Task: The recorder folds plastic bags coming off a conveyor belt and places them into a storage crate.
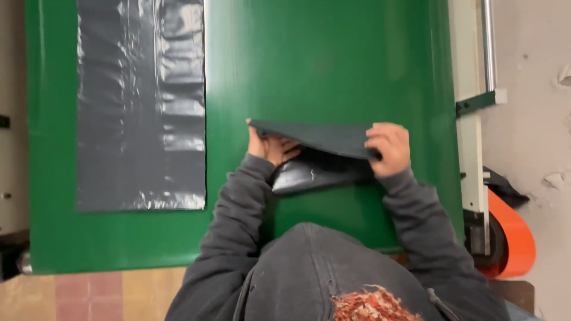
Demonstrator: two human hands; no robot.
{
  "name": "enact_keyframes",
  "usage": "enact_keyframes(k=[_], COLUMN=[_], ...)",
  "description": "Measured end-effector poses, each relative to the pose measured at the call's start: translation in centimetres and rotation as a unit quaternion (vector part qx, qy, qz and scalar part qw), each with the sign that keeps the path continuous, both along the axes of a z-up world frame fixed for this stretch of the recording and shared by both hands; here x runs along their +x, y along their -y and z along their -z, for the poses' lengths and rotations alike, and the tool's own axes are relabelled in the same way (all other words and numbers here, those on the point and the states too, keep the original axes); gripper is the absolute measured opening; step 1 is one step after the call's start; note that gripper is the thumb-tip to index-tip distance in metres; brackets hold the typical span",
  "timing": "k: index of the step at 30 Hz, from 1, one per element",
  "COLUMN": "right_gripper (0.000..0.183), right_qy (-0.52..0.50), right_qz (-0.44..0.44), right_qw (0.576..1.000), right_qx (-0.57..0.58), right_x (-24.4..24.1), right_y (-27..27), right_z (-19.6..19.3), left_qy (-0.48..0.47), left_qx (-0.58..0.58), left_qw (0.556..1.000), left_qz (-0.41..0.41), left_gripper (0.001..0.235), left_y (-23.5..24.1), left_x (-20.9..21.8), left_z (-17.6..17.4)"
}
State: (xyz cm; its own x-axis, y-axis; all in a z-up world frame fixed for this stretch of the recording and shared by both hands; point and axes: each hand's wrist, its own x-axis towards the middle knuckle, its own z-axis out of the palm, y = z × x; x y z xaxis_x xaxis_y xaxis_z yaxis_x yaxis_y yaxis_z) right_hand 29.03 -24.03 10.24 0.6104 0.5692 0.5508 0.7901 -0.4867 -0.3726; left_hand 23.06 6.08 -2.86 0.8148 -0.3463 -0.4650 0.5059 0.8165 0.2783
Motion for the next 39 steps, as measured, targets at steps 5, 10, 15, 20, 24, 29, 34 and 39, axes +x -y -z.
enact_keyframes(k=[5, 10, 15, 20, 24, 29, 34, 39], right_gripper=[0.031, 0.034, 0.044, 0.07, 0.041, 0.021, 0.037, 0.03], right_qy=[-0.01, -0.072, -0.071, -0.124, -0.193, -0.582, -0.637, -0.698], right_qz=[0.045, 0.108, 0.08, -0.15, -0.049, 0.225, 0.158, 0.087], right_qw=[0.997, 0.991, 0.973, 0.965, 0.98, 0.714, 0.507, 0.455], right_qx=[-0.058, -0.043, -0.202, -0.176, -0.013, 0.316, 0.558, 0.546], right_x=[-5.4, -5.2, -7.4, -12.5, -14.2, -12.0, -10.1, -8.0], right_y=[4.9, 6.6, 0.5, -4.6, 3.4, 10.2, 8.5, 15.1], right_z=[6.8, 9.1, 1.2, 3.6, 18.7, 26.5, 20.9, 24.4], left_qy=[0.063, 0.232, 0.384, 0.485, 0.427, 0.242, 0.359, 0.246], left_qx=[-0.034, 0.565, 0.844, 0.79, 0.566, 0.313, 0.76, 0.822], left_qw=[0.995, 0.776, 0.374, 0.256, 0.616, 0.829, 0.505, 0.484], left_qz=[-0.075, -0.159, 0.002, 0.273, 0.343, 0.396, 0.195, 0.173], left_gripper=[0.113, 0.083, 0.058, 0.021, 0.05, 0.083, 0.044, 0.046], left_y=[-1.3, 1.1, 1.7, 3.9, 7.0, 8.0, 11.7, 15.1], left_x=[-4.9, -10.9, -13.6, -8.7, -0.7, 6.4, 2.9, 4.4], left_z=[6.7, -0.9, -3.0, -3.8, -1.0, 7.5, 0.7, 1.1])
